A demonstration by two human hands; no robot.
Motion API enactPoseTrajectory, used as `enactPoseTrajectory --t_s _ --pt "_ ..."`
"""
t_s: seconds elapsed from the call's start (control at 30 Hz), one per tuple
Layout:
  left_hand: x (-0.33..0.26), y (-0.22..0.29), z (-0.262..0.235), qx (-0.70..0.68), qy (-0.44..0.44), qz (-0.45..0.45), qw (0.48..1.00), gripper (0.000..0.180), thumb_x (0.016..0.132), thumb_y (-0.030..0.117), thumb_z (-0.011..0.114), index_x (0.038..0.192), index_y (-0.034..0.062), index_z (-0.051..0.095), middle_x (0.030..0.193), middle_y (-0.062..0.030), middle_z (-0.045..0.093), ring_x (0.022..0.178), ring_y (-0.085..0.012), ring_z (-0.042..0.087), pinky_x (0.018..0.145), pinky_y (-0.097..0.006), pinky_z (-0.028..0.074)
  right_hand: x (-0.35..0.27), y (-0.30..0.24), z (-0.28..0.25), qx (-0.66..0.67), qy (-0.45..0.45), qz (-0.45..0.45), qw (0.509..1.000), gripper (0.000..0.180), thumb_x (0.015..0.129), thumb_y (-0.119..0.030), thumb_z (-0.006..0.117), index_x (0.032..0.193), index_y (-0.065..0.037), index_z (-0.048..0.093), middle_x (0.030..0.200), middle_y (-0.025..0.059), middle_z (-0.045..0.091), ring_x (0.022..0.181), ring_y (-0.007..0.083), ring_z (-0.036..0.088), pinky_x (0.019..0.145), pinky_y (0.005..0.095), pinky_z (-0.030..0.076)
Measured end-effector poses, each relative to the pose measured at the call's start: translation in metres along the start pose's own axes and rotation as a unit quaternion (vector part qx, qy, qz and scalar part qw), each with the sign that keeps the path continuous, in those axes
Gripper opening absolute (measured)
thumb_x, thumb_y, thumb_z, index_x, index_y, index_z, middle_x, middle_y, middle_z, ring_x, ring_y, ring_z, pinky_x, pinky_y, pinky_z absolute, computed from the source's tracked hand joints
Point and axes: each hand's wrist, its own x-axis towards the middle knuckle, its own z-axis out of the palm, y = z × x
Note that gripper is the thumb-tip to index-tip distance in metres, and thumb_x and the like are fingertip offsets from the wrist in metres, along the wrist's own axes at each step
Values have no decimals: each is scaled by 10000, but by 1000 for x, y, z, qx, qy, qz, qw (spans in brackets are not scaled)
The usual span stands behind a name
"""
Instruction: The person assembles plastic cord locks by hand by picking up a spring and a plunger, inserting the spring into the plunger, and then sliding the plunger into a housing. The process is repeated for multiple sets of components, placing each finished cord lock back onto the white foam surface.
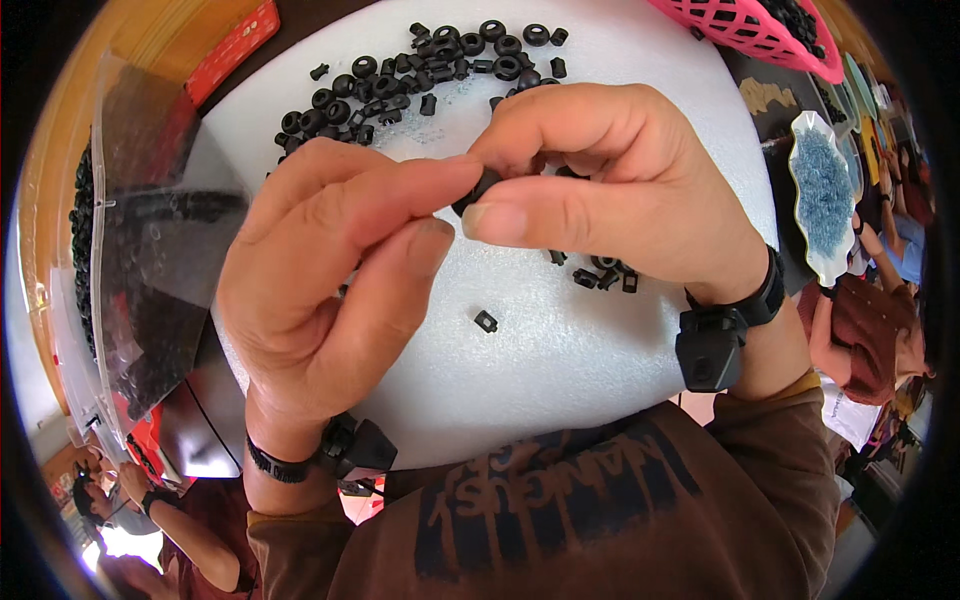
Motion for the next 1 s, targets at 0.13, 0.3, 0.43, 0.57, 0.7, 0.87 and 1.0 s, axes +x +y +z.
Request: enactPoseTrajectory --t_s 0.13,0.3,0.43,0.57,0.7,0.87,1.0 --pt "-1 -7 10 47 41 106 992 322 712 -103 603 1025 -29 616 911 -87 563 736 -111 499 643 -203 394 0 1 0 141 -2 29 990 180 821 -91 651 967 10 624 865 46 629 748 83 585 668 196 465" --pt "-5 -4 14 99 79 118 985 354 714 -113 630 1057 -32 595 947 -104 557 725 -110 500 621 -206 406 -1 -2 6 160 -7 36 986 222 853 -142 618 1012 13 614 872 65 639 748 105 604 673 219 490" --pt "-6 -9 11 135 87 160 974 378 715 -147 620 1073 -39 568 955 -116 555 731 -119 522 615 -204 433 2 1 8 151 -5 36 988 252 871 -178 595 1026 20 611 867 77 638 701 112 594 652 229 486" --pt "-7 3 18 64 125 59 988 266 739 -112 616 990 -32 579 904 -94 562 739 -105 521 630 -194 424 1 -2 3 126 15 34 991 246 864 -179 603 1013 15 615 853 72 636 680 103 582 636 230 478" --pt "-11 13 6 66 -43 -120 990 126 766 -42 621 875 8 581 798 -30 561 708 -62 489 659 -187 403 5 13 -19 263 -36 -16 964 230 889 -149 578 1055 10 586 869 28 628 770 59 561 678 177 463" --pt "-21 12 6 143 -246 -21 958 199 679 39 667 860 57 586 776 -51 572 650 -241 506 595 -328 367 3 -12 -16 296 -50 103 948 216 871 -133 604 1038 1 586 869 22 628 778 59 564 678 174 460" --pt "-30 10 16 195 -230 5 953 196 680 58 674 854 69 585 790 -55 568 669 -251 516 610 -330 375 1 -18 -7 257 -43 99 960 221 858 -117 618 1043 -1 584 885 22 631 802 59 567 692 173 460"
